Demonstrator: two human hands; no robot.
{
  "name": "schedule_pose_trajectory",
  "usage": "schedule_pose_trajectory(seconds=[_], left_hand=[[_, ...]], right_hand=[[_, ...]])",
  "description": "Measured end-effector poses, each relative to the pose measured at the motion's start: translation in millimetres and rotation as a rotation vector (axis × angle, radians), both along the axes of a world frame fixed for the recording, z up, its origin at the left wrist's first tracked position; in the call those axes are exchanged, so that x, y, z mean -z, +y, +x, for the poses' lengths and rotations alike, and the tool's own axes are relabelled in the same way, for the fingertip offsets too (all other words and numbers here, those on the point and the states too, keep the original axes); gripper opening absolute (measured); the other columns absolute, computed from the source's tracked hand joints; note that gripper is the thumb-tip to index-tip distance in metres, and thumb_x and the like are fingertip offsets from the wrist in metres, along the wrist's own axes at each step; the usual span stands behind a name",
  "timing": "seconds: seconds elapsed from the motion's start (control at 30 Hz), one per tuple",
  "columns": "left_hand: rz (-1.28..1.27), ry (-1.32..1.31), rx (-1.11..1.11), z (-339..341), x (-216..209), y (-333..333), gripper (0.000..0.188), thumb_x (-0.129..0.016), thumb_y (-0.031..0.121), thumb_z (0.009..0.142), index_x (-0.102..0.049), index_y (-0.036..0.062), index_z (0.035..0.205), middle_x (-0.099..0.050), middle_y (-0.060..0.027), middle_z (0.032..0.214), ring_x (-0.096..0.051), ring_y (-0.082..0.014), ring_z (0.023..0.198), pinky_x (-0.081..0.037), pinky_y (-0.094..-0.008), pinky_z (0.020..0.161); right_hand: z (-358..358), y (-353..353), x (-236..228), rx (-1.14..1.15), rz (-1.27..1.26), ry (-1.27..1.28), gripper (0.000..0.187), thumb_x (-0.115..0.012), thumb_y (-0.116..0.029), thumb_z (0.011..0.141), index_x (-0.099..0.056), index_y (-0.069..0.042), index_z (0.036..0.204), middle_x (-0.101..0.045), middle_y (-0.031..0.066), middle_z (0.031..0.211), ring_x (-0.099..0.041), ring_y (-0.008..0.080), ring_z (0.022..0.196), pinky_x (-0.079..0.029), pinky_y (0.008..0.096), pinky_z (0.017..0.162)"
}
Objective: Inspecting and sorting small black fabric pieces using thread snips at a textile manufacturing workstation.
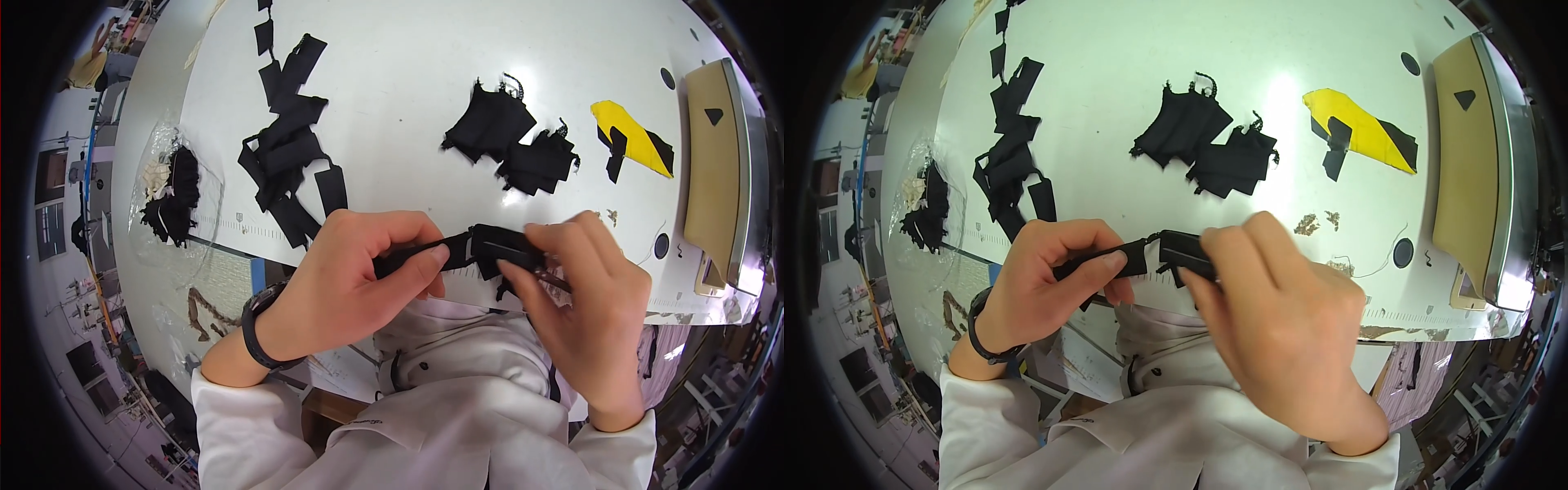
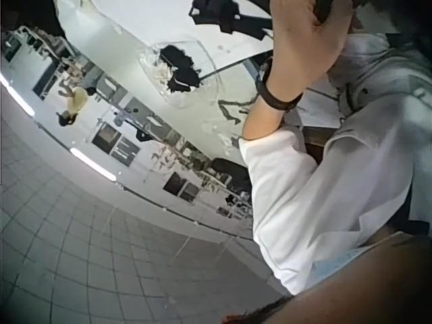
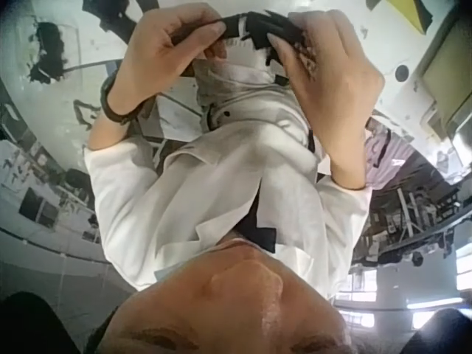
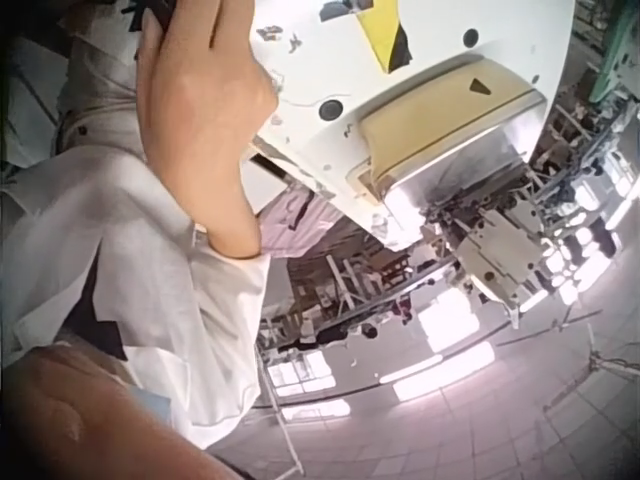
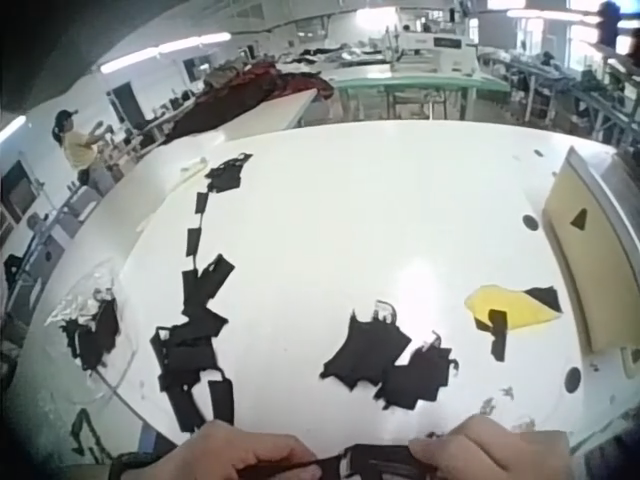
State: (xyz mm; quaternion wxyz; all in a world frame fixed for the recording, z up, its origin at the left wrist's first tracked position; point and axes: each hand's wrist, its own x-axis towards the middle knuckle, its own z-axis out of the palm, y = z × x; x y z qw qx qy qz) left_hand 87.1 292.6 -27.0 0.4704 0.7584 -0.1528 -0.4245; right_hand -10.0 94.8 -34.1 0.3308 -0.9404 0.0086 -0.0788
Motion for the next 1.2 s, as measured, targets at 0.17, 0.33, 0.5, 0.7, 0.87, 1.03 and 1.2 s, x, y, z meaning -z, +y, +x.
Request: schedule_pose_trajectory(seconds=[0.17,0.33,0.5,0.7,0.87,1.03,1.2], left_hand=[[0.048,0.008,-0.003,-2.2,-2.1,-0.6,0.016,-0.054,0.004,0.096,-0.063,-0.0066,0.088,-0.069,-0.0060,0.074,-0.063,-0.0069,0.069,-0.051,-0.0220,0.065],[0.024,-0.035,0.006,-1.3,0.2,2.8,0.015,-0.054,0.002,0.095,-0.064,-0.0069,0.088,-0.069,-0.0062,0.074,-0.064,-0.0076,0.069,-0.052,-0.0218,0.065],[-0.021,-0.060,0.048,-0.5,3.2,3.7,0.016,-0.055,0.005,0.096,-0.065,-0.0072,0.092,-0.070,-0.0069,0.076,-0.066,-0.0091,0.071,-0.053,-0.0227,0.066],[-0.210,-0.080,0.067,-12.0,9.1,-12.9,0.021,-0.055,0.010,0.100,-0.065,-0.0056,0.109,-0.072,-0.0079,0.080,-0.067,-0.0104,0.074,-0.052,-0.0241,0.067],[-0.164,-0.215,0.279,-16.6,2.3,-21.4,0.016,-0.058,0.008,0.097,-0.067,-0.0022,0.106,-0.070,-0.0066,0.076,-0.066,-0.0103,0.067,-0.050,-0.0231,0.063],[-0.078,-0.186,0.183,-9.2,5.0,-28.8,0.012,-0.060,0.006,0.096,-0.066,-0.0033,0.096,-0.068,-0.0054,0.072,-0.062,-0.0077,0.064,-0.048,-0.0218,0.060],[-0.038,-0.031,0.086,-2.5,6.5,-36.1,0.014,-0.059,0.007,0.096,-0.065,-0.0050,0.091,-0.069,-0.0045,0.075,-0.061,-0.0074,0.066,-0.049,-0.0216,0.062]], right_hand=[[13.7,13.1,22.5,-0.067,-0.152,-0.169,0.022,-0.074,-0.012,0.076,-0.052,-0.009,0.079,-0.045,0.0041,0.074,-0.047,0.0174,0.046,-0.035,0.0315,0.042],[-1.9,5.1,20.4,-0.070,-0.127,-0.118,0.021,-0.075,-0.014,0.076,-0.060,-0.008,0.090,-0.046,0.0040,0.074,-0.049,0.0166,0.048,-0.037,0.0303,0.042],[-6.8,-12.9,33.8,0.013,-0.145,-0.111,0.028,-0.077,-0.013,0.079,-0.064,-0.006,0.103,-0.057,0.0071,0.080,-0.054,0.0223,0.051,-0.042,0.0326,0.047],[-15.2,-24.9,12.0,0.184,0.225,-0.092,0.039,-0.083,-0.010,0.075,-0.064,-0.003,0.108,-0.062,0.0025,0.081,-0.053,0.0063,0.062,-0.040,0.0218,0.051],[-25.3,-27.6,9.4,0.013,0.529,0.131,0.021,-0.070,0.006,0.071,-0.064,-0.003,0.089,-0.064,0.0013,0.079,-0.050,0.0057,0.061,-0.038,0.0220,0.052],[-13.2,-54.4,11.5,0.372,0.449,0.079,0.017,-0.070,-0.004,0.081,-0.055,-0.001,0.076,-0.045,-0.0032,0.060,-0.036,0.0042,0.058,-0.028,0.0232,0.051],[-3.1,-52.2,15.3,0.313,0.088,-0.016,0.021,-0.075,-0.008,0.080,-0.057,0.000,0.088,-0.051,0.0072,0.069,-0.046,0.0185,0.053,-0.038,0.0303,0.051]])
